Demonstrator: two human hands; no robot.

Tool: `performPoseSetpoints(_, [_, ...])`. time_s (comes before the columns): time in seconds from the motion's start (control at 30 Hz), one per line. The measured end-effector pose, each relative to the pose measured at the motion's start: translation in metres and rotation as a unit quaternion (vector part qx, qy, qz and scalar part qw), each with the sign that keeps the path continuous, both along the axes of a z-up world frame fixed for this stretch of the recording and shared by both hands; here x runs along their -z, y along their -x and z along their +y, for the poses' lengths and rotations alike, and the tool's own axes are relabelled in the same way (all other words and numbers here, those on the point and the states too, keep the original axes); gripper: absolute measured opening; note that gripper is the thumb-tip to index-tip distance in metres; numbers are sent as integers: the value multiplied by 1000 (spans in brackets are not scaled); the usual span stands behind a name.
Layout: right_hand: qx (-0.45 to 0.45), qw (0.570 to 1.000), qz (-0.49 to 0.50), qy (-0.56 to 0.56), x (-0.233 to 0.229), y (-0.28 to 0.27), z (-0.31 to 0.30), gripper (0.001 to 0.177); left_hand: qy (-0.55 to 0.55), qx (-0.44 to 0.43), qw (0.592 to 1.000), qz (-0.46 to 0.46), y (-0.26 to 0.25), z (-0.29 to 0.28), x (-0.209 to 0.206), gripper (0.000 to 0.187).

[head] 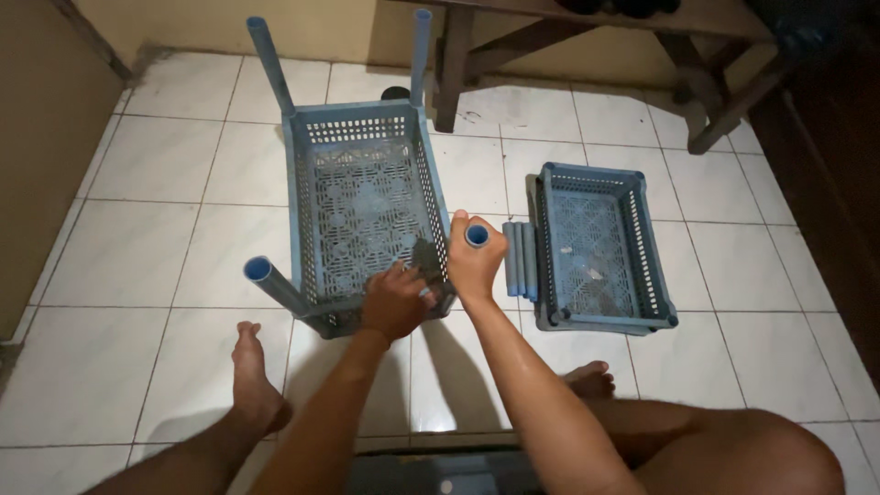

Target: The person assembles a two-tier plastic basket stand by inserting blue cylindrical legs into the corners of two light-blue plastic baskets. They first attach legs to the bottom basket, then place the second basket on top and insert additional legs to complete the structure.

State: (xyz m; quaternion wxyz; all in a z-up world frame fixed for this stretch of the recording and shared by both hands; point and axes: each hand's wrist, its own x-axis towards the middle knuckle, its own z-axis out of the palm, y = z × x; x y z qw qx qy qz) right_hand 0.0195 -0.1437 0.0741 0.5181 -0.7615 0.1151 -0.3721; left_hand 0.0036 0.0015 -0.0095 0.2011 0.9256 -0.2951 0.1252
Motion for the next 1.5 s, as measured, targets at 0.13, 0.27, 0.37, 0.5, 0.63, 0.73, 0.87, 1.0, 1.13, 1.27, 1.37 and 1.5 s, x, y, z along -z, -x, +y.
performPoseSetpoints(0.13, [-131,988,66,-47,-13,6,-14,46,41,10,997,-71,2,1,0,31])
performPoseSetpoints(0.27, [-516,836,182,-35,-50,8,-63,28,54,26,997,-54,4,3,0,29])
performPoseSetpoints(0.37, [-627,765,148,4,-67,-2,-75,22,48,29,997,-56,4,2,-2,29])
performPoseSetpoints(0.5, [-520,853,46,2,-51,-1,-62,29,51,33,996,-63,3,2,-2,33])
performPoseSetpoints(0.63, [-401,903,132,-82,-22,0,-49,46,30,19,999,-28,2,1,1,34])
performPoseSetpoints(0.73, [-255,961,95,-54,-5,5,-38,44,22,14,1000,-13,-3,-1,4,34])
performPoseSetpoints(0.87, [-1,1000,-11,1,5,2,-1,48,-5,21,1000,10,-5,0,7,29])
performPoseSetpoints(1.0, [-75,996,23,-33,-12,4,0,46,-3,22,999,47,-6,2,1,28])
performPoseSetpoints(1.13, [-414,904,75,-71,-49,11,-46,24,17,9,999,36,-3,-3,-8,31])
performPoseSetpoints(1.27, [-471,868,-100,120,-55,-2,-69,26,29,14,999,15,-2,-3,-13,35])
performPoseSetpoints(1.37, [-505,839,162,-122,-29,-11,-58,25,24,22,999,33,-3,-2,-14,34])
performPoseSetpoints(1.5, [-319,932,133,-106,3,-3,-46,33,22,28,998,54,-7,-2,-7,34])
